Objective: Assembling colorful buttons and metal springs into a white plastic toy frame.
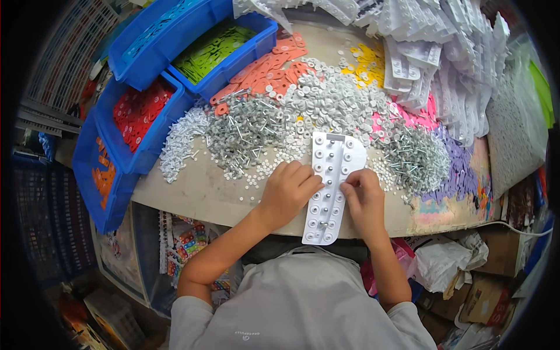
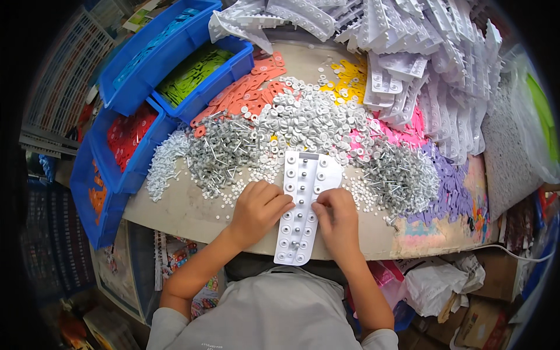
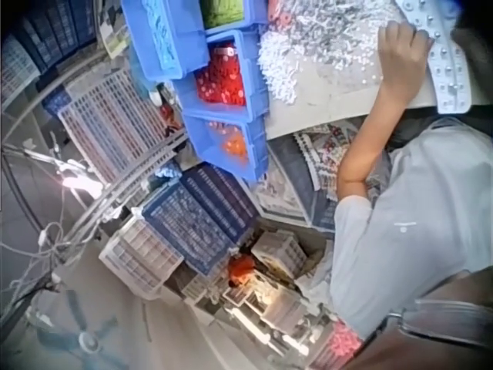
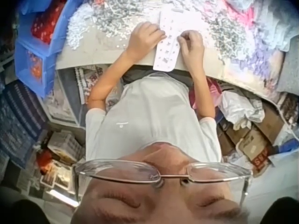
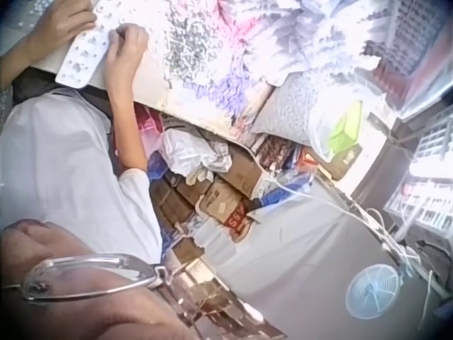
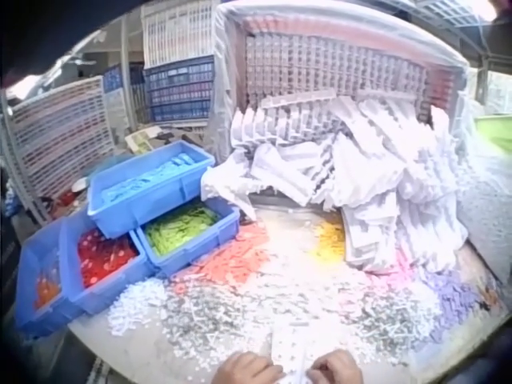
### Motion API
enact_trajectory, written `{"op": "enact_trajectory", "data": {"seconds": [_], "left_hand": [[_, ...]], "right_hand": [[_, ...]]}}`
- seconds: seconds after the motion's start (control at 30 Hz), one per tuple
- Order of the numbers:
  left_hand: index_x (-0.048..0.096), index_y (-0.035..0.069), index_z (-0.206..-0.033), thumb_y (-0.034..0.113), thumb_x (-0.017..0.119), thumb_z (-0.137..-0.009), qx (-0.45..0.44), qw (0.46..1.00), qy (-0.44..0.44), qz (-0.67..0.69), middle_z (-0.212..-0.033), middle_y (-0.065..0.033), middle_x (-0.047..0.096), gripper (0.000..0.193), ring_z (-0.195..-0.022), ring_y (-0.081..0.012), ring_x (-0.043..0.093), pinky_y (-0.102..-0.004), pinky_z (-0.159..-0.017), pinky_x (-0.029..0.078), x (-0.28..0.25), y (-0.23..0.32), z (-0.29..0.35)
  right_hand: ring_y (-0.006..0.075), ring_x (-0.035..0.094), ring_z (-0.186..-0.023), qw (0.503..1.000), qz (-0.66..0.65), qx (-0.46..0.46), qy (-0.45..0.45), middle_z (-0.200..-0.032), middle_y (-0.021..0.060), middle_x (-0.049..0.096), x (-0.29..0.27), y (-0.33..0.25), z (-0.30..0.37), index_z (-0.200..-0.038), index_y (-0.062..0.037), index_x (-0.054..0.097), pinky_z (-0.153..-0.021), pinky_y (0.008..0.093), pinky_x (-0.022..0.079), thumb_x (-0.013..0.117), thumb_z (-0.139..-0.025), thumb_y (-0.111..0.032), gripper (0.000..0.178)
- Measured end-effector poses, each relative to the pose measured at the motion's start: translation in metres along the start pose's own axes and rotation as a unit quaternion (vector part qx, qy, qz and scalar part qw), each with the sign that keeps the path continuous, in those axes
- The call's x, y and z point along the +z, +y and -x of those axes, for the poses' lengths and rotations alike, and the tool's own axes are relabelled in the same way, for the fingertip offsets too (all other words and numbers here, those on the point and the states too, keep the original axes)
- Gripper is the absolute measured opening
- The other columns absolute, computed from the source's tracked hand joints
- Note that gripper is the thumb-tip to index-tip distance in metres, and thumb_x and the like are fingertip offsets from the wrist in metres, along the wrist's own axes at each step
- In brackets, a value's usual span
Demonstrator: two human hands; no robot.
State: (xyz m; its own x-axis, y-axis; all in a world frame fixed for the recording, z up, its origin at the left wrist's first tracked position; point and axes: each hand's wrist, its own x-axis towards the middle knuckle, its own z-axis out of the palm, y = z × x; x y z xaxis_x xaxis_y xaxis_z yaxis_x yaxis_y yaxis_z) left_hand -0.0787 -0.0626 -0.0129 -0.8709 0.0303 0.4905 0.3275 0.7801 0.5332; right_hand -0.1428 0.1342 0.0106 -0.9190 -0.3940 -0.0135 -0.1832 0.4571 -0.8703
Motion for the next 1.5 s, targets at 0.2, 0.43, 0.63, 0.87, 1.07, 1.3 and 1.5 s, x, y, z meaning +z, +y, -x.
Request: {"op": "enact_trajectory", "data": {"seconds": [0.2,0.43,0.63,0.87,1.07,1.3,1.5], "left_hand": [[0.07,0.006,-0.09,0.01,0.079,-0.081,-0.013,1.0,0.025,0.015,-0.083,-0.0059,0.061,0.013,-0.079,-0.0267,0.059,-0.0385,-0.07,0.046,0.003,-0.002,0.005],[0.071,0.003,-0.088,0.009,0.076,-0.086,-0.087,0.993,0.012,0.081,-0.082,-0.0084,0.066,0.008,-0.08,-0.028,0.061,-0.0413,-0.073,0.047,-0.015,-0.009,-0.009],[0.072,0.005,-0.091,0.011,0.075,-0.086,-0.094,0.992,0.063,-0.055,-0.088,-0.0081,0.066,0.008,-0.088,-0.0278,0.061,-0.0403,-0.082,0.045,-0.032,-0.052,-0.032],[0.069,0.008,-0.092,0.011,0.076,-0.083,-0.036,0.991,-0.016,-0.128,-0.092,-0.0047,0.059,0.012,-0.098,-0.0254,0.057,-0.0403,-0.087,0.043,-0.023,-0.065,-0.035],[0.072,0.006,-0.094,0.01,0.077,-0.084,-0.08,0.991,-0.016,-0.103,-0.089,-0.0066,0.066,0.012,-0.09,-0.0269,0.061,-0.0401,-0.085,0.047,-0.032,-0.046,-0.036],[0.073,0.004,-0.1,0.009,0.076,-0.086,-0.097,0.979,-0.068,0.163,-0.088,-0.0077,0.069,0.016,-0.085,-0.0256,0.063,-0.0373,-0.077,0.05,-0.032,0.004,-0.008],[0.07,0.004,-0.095,0.008,0.074,-0.088,-0.121,0.973,-0.093,0.172,-0.085,-0.0072,0.064,0.009,-0.082,-0.0256,0.061,-0.0357,-0.075,0.05,-0.02,0.012,0.01]], "right_hand": [[0.0304,0.058,-0.089,0.95,0.188,-0.21,0.137,-0.091,0.01,0.062,0.018,0.011,0.01,-0.094,-0.0019,0.069,-0.078,0.042,0.047,0.077,-0.082,-0.003,0.014],[0.0321,0.058,-0.087,0.93,0.21,-0.275,0.122,-0.093,0.0131,0.061,0.007,0.016,0.009,-0.095,-0.0016,0.069,-0.077,0.0415,0.048,0.074,-0.083,0.002,0.013],[0.0338,0.057,-0.093,0.942,0.242,-0.137,0.188,-0.094,0.0141,0.062,-0.042,0.025,0.001,-0.096,-0.0018,0.064,-0.087,0.0425,0.045,0.065,-0.092,-0.001,0.005],[0.0312,0.054,-0.1,0.934,0.307,-0.111,0.143,-0.097,0.0113,0.061,-0.043,0.029,-0.003,-0.097,-0.004,0.065,-0.093,0.043,0.04,0.067,-0.091,-0.006,0.006],[0.0319,0.053,-0.097,0.928,0.343,-0.091,0.114,-0.095,0.0108,0.059,-0.041,0.035,-0.006,-0.094,-0.0054,0.063,-0.09,0.0431,0.039,0.07,-0.091,-0.009,0.009],[0.0317,0.055,-0.095,0.943,0.283,-0.093,0.15,-0.093,0.0131,0.06,-0.037,0.032,0.002,-0.1,-0.0011,0.061,-0.087,0.0416,0.043,0.066,-0.093,-0.005,0.009],[0.0297,0.059,-0.095,0.997,0.05,-0.053,-0.007,-0.096,0.0129,0.065,-0.03,-0.011,0.018,-0.099,0.0004,0.065,-0.087,0.0362,0.046,0.065,-0.092,-0.001,0.006]]}}
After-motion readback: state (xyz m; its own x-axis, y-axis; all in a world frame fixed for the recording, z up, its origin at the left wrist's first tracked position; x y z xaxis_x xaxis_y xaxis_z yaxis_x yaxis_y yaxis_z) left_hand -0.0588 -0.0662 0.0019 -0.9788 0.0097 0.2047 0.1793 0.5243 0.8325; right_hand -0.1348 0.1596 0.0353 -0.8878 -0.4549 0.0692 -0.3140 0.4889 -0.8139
